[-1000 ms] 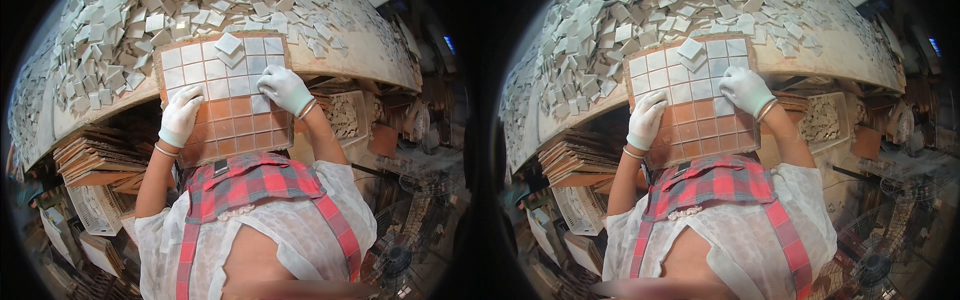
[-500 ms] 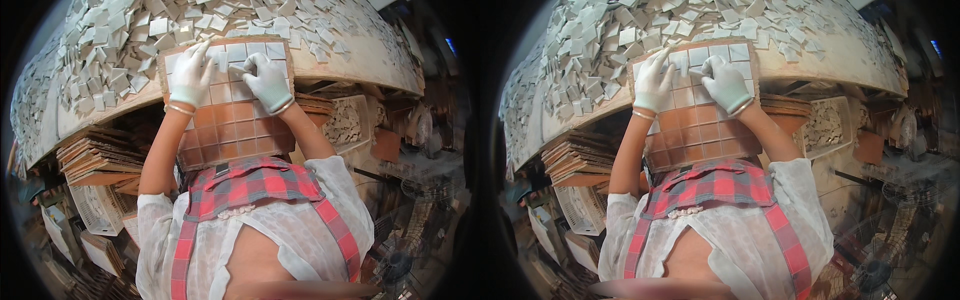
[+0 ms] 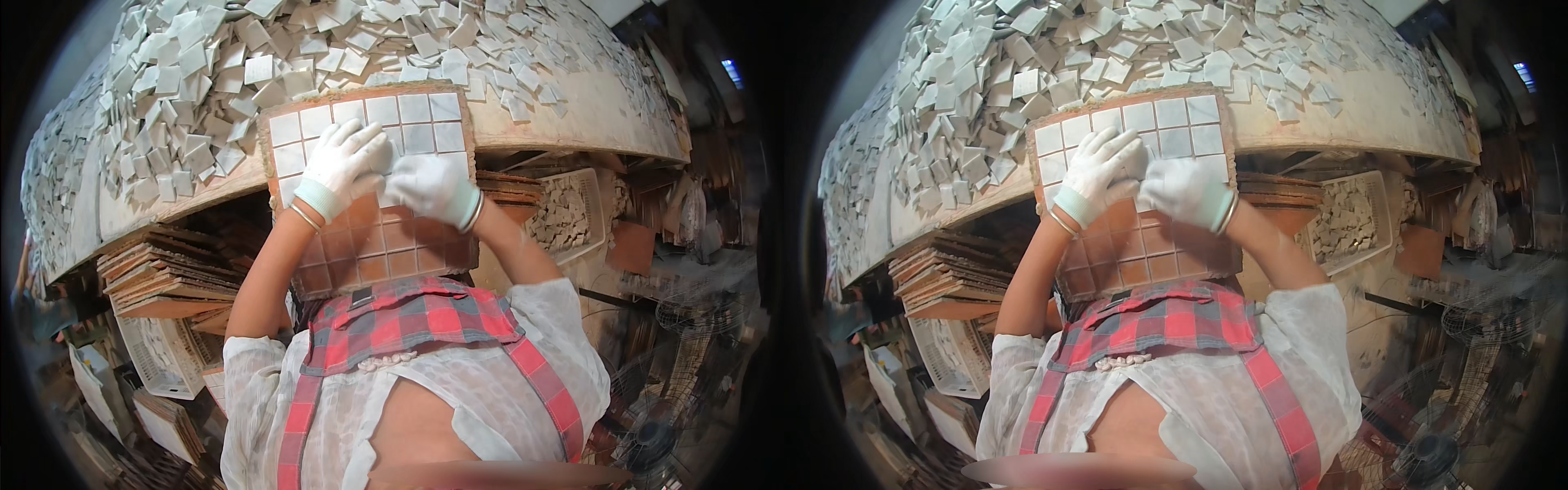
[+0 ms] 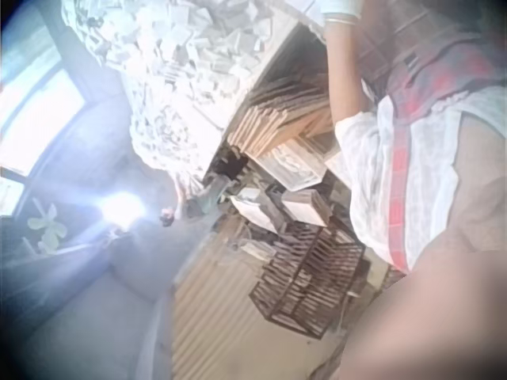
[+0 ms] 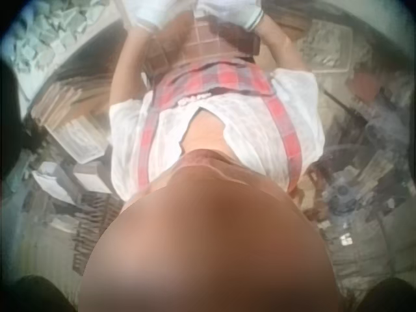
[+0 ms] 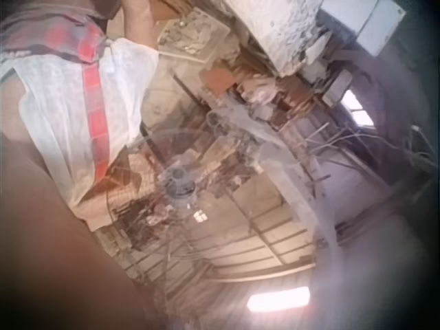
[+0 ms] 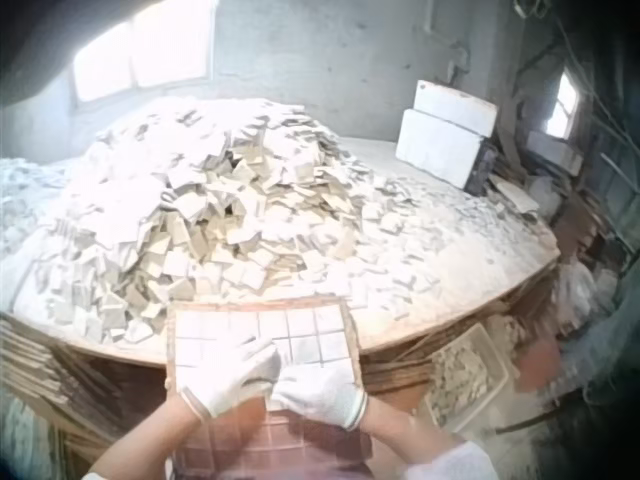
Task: The person places small white ceramic tiles one by one into a grid on a square orange tile board. They pick tiles from a nearby pile and press them into the grid slots, completing several rows before the clip ends.
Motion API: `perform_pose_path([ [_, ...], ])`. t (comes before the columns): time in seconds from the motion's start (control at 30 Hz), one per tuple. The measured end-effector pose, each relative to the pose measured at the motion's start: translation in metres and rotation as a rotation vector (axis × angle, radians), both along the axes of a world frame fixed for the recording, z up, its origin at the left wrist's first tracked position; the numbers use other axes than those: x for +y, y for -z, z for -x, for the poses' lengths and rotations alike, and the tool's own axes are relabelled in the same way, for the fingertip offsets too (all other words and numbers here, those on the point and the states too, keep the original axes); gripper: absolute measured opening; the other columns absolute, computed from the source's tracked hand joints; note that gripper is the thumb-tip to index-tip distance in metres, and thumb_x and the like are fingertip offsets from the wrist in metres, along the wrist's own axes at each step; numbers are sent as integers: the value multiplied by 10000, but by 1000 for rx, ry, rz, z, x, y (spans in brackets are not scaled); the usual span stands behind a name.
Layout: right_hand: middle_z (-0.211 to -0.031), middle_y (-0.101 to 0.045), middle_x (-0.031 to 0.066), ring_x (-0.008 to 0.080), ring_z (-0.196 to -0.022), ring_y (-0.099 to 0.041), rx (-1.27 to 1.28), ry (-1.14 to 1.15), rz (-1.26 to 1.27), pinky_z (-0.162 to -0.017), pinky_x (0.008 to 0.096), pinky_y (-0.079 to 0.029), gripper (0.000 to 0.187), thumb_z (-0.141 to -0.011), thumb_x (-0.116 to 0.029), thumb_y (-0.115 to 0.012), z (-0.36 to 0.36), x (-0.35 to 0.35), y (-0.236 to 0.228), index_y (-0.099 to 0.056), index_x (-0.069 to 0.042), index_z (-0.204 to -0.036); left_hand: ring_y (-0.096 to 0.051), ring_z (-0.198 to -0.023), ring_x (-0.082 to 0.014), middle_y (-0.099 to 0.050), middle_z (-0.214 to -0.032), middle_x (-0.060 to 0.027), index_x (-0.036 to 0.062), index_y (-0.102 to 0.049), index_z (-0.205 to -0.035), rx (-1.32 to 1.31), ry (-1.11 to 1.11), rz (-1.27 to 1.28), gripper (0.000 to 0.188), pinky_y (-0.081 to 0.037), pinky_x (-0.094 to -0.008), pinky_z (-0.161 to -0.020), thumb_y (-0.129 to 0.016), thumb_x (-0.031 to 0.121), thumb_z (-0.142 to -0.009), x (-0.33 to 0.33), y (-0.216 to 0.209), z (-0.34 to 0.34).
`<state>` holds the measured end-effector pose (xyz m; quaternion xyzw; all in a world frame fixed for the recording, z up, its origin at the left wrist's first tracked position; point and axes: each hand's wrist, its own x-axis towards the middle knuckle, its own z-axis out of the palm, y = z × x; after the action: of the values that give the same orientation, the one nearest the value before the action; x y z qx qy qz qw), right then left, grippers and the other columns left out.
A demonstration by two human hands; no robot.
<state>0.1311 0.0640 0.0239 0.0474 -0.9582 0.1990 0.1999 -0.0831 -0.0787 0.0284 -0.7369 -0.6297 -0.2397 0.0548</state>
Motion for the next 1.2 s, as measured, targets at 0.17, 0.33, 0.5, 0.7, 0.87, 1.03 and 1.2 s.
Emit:
perform_pose_path([
  [0.17, -1487, -534, 117, 345, -1311, -569, 167, 645, -247, -1025, 499, -518, 603, -870, -341, -824, 104, 114, -22, -614, -238, -1426, -604, -1229, -352, -646, -1321, -133, 111, -636, -1376, -32, 77, -60, 609, -481, -502, -1057, -823, 213, -806, 5, -5, -15],
  [0.33, -1589, -477, 80, 346, -1449, -476, -30, 523, -595, -1136, 536, -444, 796, -830, -382, -849, 183, 182, -24, -514, -311, -1548, -648, -1088, -367, -664, -1202, -157, 94, -654, -1367, -221, -43, 76, 550, -547, -466, -939, -784, 147, -836, 3, -5, -32],
  [0.5, -1333, -612, 106, 354, -1165, -630, 192, 227, -615, -992, 499, -522, 500, -915, -270, -713, 202, 214, -34, -600, -215, -1399, -675, -1021, -352, -694, -1069, -154, 77, -722, -1324, -549, -243, 78, 431, -567, -413, -925, -744, 91, -894, -5, -3, -17],
  [0.7, -1190, -717, 204, 403, -1030, -679, 265, 268, -375, -930, 504, -534, 377, -1092, -354, -498, 207, 221, -25, -686, -72, -1259, -653, -983, -114, -703, -1179, -50, -13, -674, -1377, -1395, -481, 114, 382, -561, -278, -862, -653, 128, -1023, -55, -9, 17],
  [0.87, -1157, -722, 209, 386, -1047, -672, 155, 586, 20, -922, 499, -518, 478, -1077, -483, -494, 238, 209, -15, -707, -68, -1183, -652, -1052, -108, -682, -1241, -97, -37, -617, -1419, -1450, -415, 102, 440, -581, -271, -887, -669, 124, -1013, -79, -4, 17],
  [1.03, -1115, -722, 202, 361, -1024, -674, 307, 508, -153, -911, 475, -525, 352, -1028, -389, -591, 220, 176, -16, -714, -81, -1145, -683, -1092, -160, -664, -1276, -84, -21, -575, -1415, -1425, -439, 87, 437, -577, -311, -950, -673, 39, -994, -93, 2, 5],
  [1.2, -1178, -719, 148, 362, -1066, -673, 231, 74, -546, -911, 425, -549, 280, -966, -197, -694, 140, 101, -42, -719, -104, -1229, -729, -1083, -235, -711, -1275, -125, 35, -688, -1060, -917, -352, -134, 122, -571, -314, -946, -700, -22, -953, -105, 13, -22],
])
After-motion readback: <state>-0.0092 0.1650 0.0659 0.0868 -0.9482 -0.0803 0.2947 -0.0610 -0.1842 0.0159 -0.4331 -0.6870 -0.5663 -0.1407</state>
